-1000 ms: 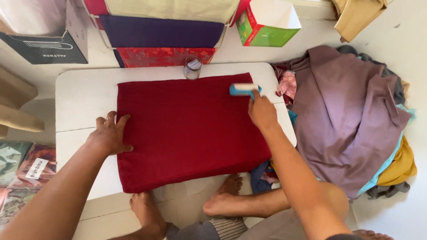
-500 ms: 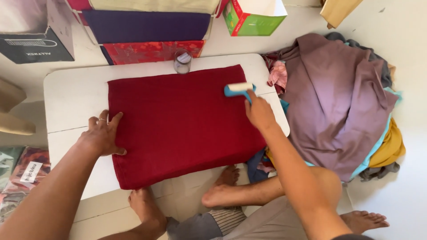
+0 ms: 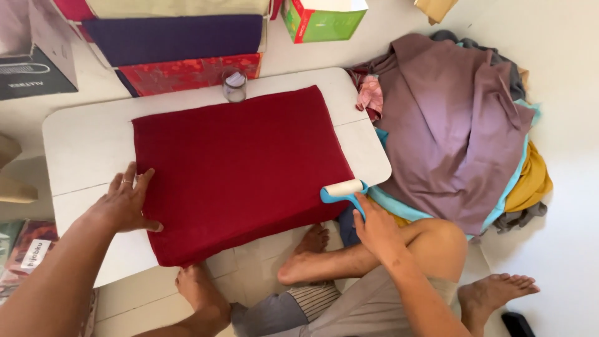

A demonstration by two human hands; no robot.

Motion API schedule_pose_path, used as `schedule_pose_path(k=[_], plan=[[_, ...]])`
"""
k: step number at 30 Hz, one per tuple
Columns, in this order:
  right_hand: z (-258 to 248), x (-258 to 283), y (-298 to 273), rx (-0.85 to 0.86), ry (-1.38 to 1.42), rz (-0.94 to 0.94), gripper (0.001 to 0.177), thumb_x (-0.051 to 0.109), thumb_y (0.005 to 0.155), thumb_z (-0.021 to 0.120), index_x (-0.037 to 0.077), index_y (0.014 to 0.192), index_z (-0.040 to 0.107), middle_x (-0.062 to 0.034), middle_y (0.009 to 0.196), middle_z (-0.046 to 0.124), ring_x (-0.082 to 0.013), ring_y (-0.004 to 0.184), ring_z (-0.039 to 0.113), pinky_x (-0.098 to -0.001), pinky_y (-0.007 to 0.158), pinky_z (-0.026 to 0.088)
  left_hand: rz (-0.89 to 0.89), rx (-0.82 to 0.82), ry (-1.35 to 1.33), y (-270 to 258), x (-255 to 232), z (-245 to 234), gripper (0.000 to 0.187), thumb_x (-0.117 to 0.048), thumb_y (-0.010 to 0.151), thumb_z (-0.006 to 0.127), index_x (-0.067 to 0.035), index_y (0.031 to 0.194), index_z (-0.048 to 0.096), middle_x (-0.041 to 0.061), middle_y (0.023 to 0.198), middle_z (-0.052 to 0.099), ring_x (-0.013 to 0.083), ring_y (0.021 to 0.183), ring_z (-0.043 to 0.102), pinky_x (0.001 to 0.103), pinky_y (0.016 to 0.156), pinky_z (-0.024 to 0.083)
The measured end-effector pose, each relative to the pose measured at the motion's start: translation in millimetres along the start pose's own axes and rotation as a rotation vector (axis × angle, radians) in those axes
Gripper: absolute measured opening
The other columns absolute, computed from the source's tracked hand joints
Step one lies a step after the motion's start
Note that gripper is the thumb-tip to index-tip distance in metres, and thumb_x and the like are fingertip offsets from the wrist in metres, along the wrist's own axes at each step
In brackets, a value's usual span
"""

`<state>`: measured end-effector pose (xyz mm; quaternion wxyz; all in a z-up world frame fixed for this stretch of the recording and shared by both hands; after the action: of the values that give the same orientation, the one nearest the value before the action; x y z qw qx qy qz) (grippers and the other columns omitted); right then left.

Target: Cleaning a red fabric using a lint roller on a small table.

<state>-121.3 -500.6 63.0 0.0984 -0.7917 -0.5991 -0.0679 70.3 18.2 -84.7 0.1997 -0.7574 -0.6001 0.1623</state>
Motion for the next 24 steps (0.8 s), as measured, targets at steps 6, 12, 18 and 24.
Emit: schedule_pose_path(k=[6,12,18,24], plan=[[3,27,81,-0.069,-0.017,-0.1,0.043,0.023,0.096,0.055,0.01,0.137,0.058,-0.0265,0.098,0.071,-0.049,0.084,0.068,-0.0563,0.075,0.054,0.04,0.02,0.0,-16,5,6,0.163,-0.062,0.045,0.112,-0.026,0.164,0.006,0.011,0.176,-0.006,0.0339,0.158,0.013,0.06,0.119,0.038],[26,39,192,-0.133,-0.011,-0.199,0.046,0.022,0.098,0.057,0.011,0.143,0.054,-0.0237,0.101,0.07,-0.0446,0.088,0.067,-0.0515,0.08,0.053,0.087,-0.004,0.012,-18,11,22,0.153,-0.079,0.05,0.1,-0.031,0.163,0.009,0.006,0.175,0.001,0.0317,0.159,0.009,0.064,0.12,0.033],[24,47,195,-0.055,0.035,-0.162,0.051,0.018,0.097,0.058,0.01,0.147,0.052,-0.0246,0.109,0.071,-0.0452,0.095,0.068,-0.0518,0.085,0.053,0.035,-0.028,-0.022,-23,-2,-1,0.142,-0.079,0.053,0.091,-0.028,0.162,0.016,0.01,0.176,0.003,0.037,0.155,0.022,0.064,0.111,0.047],[14,32,75,-0.092,0.049,-0.144,0.047,0.021,0.098,0.057,0.005,0.143,0.055,-0.0271,0.102,0.07,-0.0468,0.088,0.067,-0.0538,0.075,0.053,-0.002,0.043,0.104,-27,-10,-13,0.149,-0.078,0.051,0.097,-0.029,0.163,0.012,0.006,0.177,0.001,0.0341,0.155,0.023,0.054,0.101,0.06]])
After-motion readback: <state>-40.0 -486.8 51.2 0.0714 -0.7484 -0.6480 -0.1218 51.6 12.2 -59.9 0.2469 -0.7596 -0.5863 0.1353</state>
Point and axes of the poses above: each hand's wrist, its own y-axis towards the middle knuckle, its own z-axis out of the palm, x = y × z, the point moved 6 cm from there along y, towards the middle knuckle
